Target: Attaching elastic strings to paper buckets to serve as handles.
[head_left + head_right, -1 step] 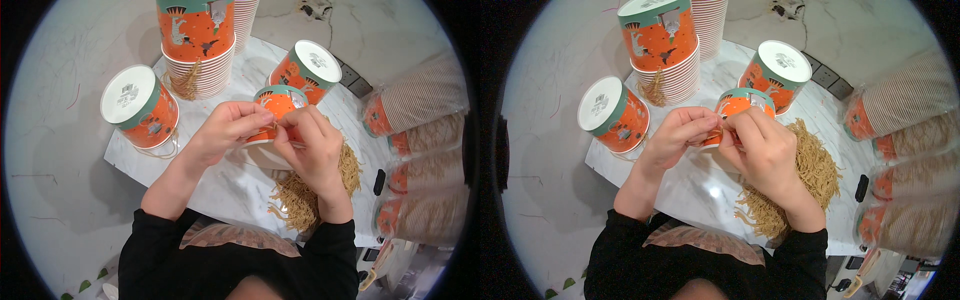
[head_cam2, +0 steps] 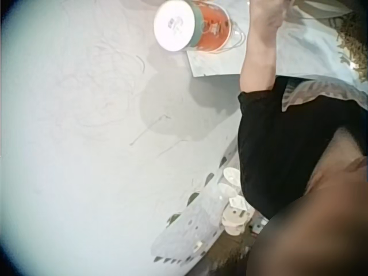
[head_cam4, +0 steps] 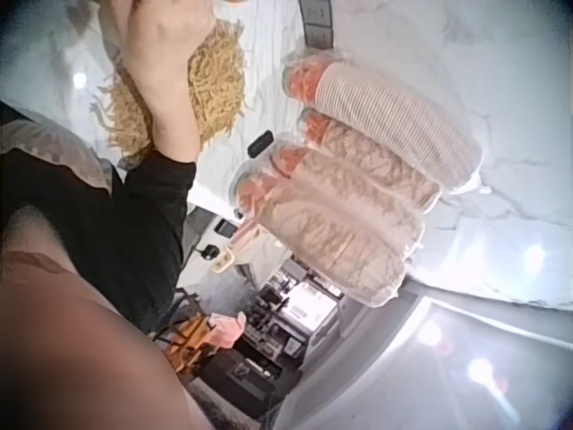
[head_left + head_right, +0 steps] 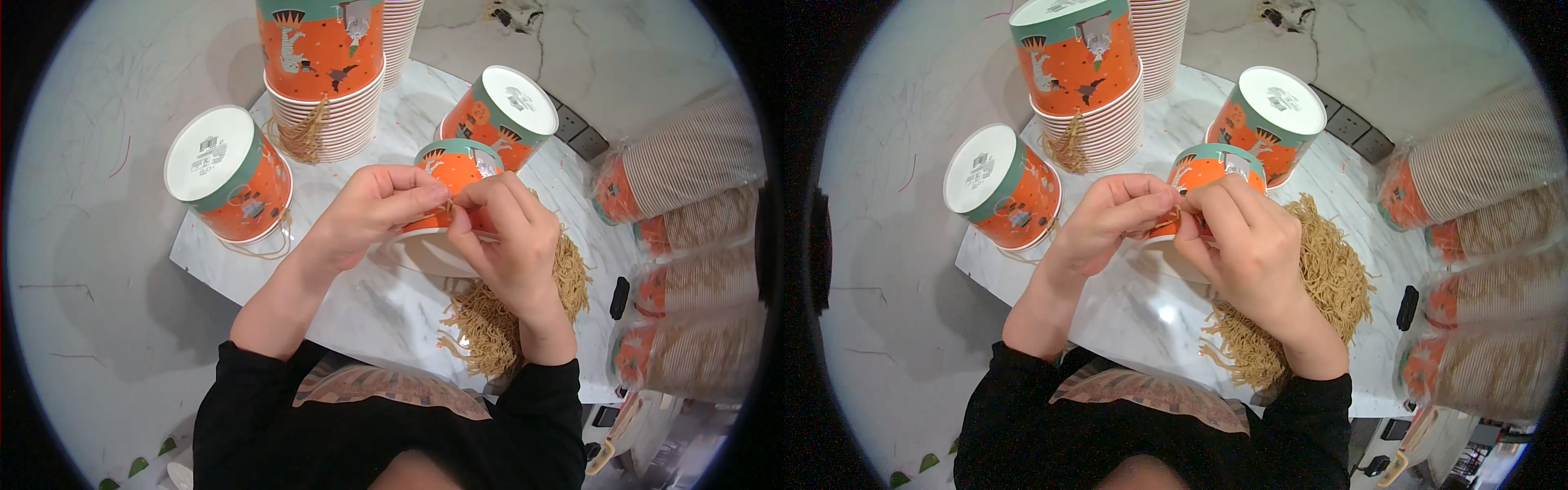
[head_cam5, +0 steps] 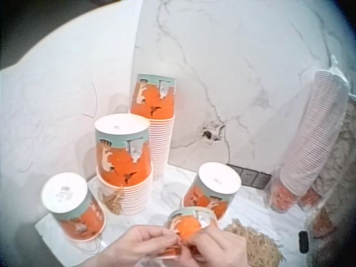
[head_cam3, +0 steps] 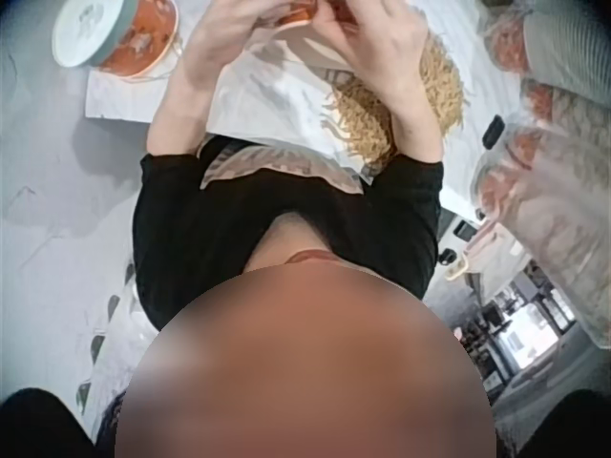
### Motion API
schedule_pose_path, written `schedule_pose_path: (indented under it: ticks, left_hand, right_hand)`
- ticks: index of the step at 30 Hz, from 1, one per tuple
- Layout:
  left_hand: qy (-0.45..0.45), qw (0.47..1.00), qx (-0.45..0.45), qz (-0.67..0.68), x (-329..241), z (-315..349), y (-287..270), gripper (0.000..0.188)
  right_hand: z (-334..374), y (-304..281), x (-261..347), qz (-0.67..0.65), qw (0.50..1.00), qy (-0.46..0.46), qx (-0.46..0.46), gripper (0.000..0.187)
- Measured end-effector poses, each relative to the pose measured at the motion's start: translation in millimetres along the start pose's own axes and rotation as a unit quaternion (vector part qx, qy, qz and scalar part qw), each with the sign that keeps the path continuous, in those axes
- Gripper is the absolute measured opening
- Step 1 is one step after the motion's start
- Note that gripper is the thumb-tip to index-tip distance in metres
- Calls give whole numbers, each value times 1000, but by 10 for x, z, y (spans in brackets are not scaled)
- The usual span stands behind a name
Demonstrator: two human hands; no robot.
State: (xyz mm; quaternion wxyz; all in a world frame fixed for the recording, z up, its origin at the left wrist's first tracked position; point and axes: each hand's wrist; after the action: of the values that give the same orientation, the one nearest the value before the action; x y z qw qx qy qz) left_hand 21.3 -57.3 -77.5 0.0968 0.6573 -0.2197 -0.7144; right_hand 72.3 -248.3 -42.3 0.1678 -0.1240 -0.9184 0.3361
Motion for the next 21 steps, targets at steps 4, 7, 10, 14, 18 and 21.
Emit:
schedule_pose_path:
  ticks: [4,7,10,14,18,21]
  left_hand:
    - [20,999,22,24,32,7,-44,21]
    - [25,999,37,26,46,1,-56,21]
    - [41,997,49,42,63,-5,-54,21]
    - [46,999,12,17,84,-16,-14,19]
    - [56,998,28,24,85,-35,-39,19]
    - [75,997,27,23,86,-44,-64,17]
  right_hand:
    - [-8,-4,13,-33,999,9,14,21]
    - [0,2,9,-44,999,19,22,21]
    - [-12,12,17,-59,997,40,30,19]
    - [-19,-47,15,-58,993,67,83,15]
    - [-21,-55,36,-49,994,61,81,14]
    - [-25,-72,53,-40,994,63,77,13]
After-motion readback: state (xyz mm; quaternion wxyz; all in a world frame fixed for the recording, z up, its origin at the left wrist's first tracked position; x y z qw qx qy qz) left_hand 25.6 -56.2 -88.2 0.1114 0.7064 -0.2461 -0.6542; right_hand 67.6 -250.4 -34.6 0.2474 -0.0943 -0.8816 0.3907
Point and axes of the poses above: each hand's wrist, its own z-axis away from the middle knuckle, its own y-axis out of the palm, x = y × z
